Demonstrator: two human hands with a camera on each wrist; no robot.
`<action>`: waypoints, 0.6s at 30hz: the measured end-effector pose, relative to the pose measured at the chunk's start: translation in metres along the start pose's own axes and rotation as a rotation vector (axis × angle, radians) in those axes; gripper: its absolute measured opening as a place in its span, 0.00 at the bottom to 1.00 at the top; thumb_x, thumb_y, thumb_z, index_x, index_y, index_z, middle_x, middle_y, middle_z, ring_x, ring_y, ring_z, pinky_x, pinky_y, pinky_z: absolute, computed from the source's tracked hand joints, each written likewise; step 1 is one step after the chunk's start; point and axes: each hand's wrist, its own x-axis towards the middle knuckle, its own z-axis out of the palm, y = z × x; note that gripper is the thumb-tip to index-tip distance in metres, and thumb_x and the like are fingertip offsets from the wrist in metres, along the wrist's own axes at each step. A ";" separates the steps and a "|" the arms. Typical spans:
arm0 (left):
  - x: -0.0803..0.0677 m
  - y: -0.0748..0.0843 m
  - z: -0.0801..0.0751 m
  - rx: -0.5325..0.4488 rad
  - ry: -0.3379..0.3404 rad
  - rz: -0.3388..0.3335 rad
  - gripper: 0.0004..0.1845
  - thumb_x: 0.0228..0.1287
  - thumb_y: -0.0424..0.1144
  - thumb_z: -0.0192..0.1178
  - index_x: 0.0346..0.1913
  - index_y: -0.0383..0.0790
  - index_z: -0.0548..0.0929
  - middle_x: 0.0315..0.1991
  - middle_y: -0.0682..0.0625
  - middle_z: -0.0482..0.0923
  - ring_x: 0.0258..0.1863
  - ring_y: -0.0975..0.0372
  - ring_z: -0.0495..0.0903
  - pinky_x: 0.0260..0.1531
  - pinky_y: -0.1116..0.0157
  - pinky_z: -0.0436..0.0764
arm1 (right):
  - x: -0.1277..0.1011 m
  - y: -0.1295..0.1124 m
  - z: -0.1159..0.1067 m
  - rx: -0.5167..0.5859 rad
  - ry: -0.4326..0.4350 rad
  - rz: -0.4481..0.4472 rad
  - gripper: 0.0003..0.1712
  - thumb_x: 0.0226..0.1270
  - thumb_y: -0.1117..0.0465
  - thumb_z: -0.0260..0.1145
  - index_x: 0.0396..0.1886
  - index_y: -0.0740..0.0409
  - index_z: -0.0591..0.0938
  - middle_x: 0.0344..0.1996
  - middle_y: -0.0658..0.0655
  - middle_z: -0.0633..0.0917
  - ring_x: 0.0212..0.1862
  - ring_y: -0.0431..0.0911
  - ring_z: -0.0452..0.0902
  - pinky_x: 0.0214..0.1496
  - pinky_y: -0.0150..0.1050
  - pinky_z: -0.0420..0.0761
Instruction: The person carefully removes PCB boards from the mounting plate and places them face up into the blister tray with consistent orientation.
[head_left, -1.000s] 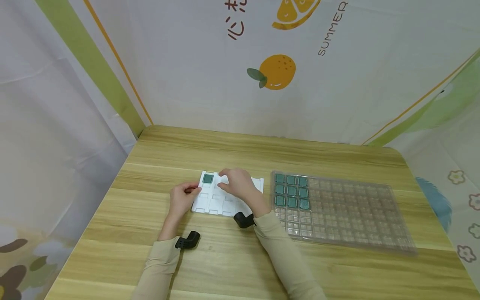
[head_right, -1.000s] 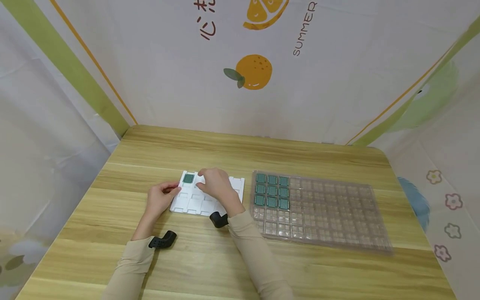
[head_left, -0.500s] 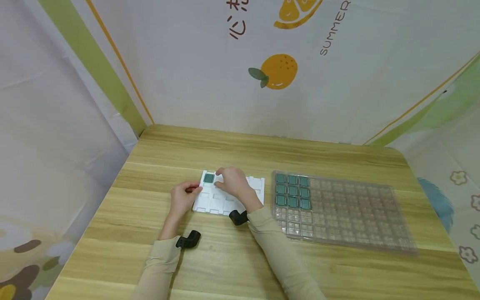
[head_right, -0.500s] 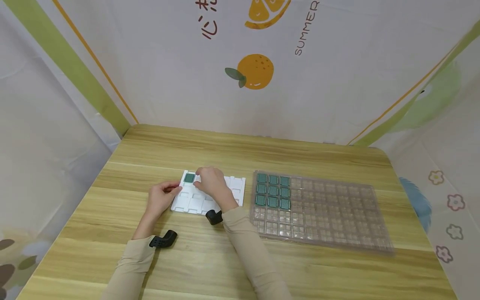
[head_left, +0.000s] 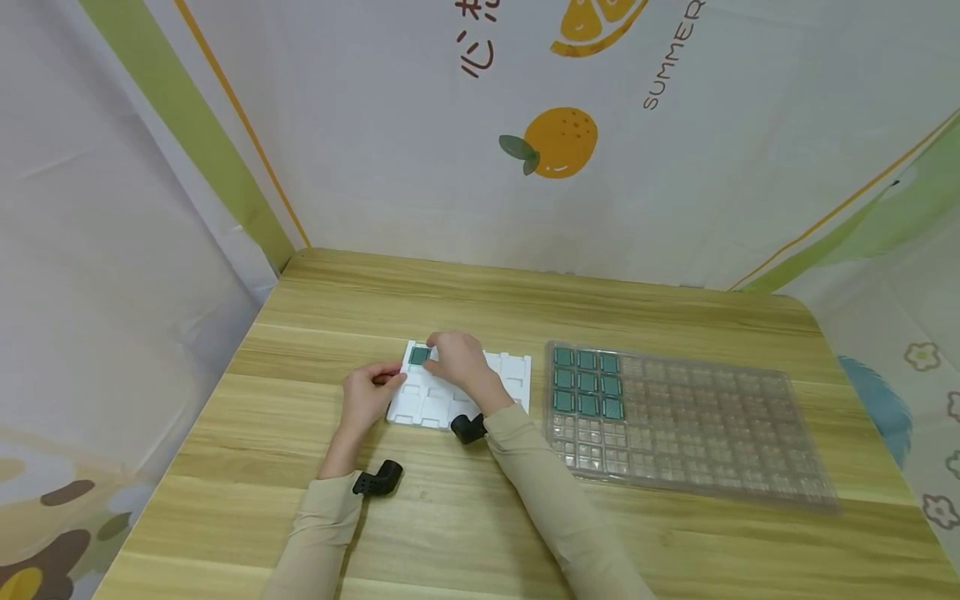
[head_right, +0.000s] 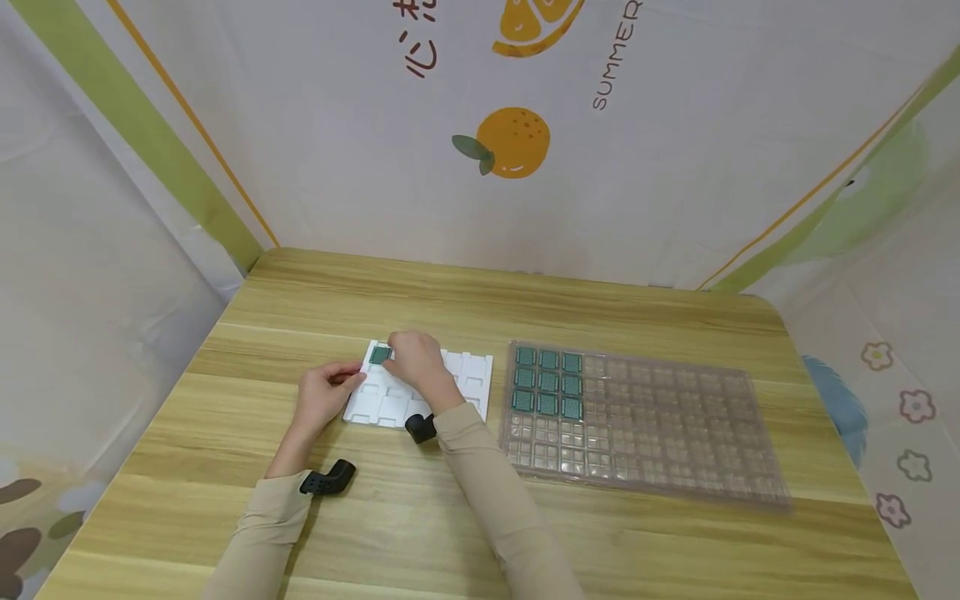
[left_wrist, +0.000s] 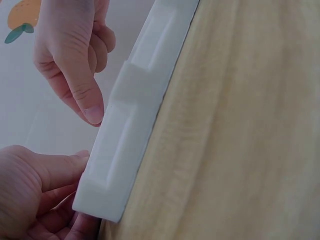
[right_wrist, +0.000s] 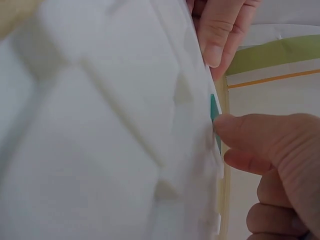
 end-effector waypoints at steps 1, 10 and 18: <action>0.000 0.000 0.000 -0.001 -0.001 0.000 0.08 0.56 0.26 0.64 0.39 0.26 0.85 0.32 0.36 0.83 0.29 0.57 0.79 0.24 0.77 0.72 | 0.001 0.000 0.000 -0.003 -0.002 0.006 0.19 0.60 0.54 0.68 0.49 0.56 0.82 0.42 0.52 0.86 0.45 0.46 0.80 0.45 0.39 0.77; 0.000 0.000 0.000 -0.006 0.001 0.018 0.08 0.55 0.26 0.64 0.38 0.26 0.85 0.31 0.36 0.83 0.27 0.59 0.79 0.24 0.77 0.72 | 0.005 -0.005 0.003 -0.024 0.001 0.021 0.18 0.60 0.52 0.68 0.47 0.56 0.84 0.43 0.50 0.86 0.45 0.45 0.80 0.44 0.37 0.78; 0.000 0.000 0.000 -0.005 0.000 0.014 0.08 0.55 0.26 0.64 0.38 0.26 0.85 0.31 0.36 0.83 0.26 0.61 0.79 0.24 0.77 0.72 | 0.006 -0.007 0.006 -0.009 0.025 0.006 0.15 0.59 0.54 0.68 0.42 0.57 0.85 0.38 0.50 0.86 0.38 0.44 0.81 0.39 0.37 0.78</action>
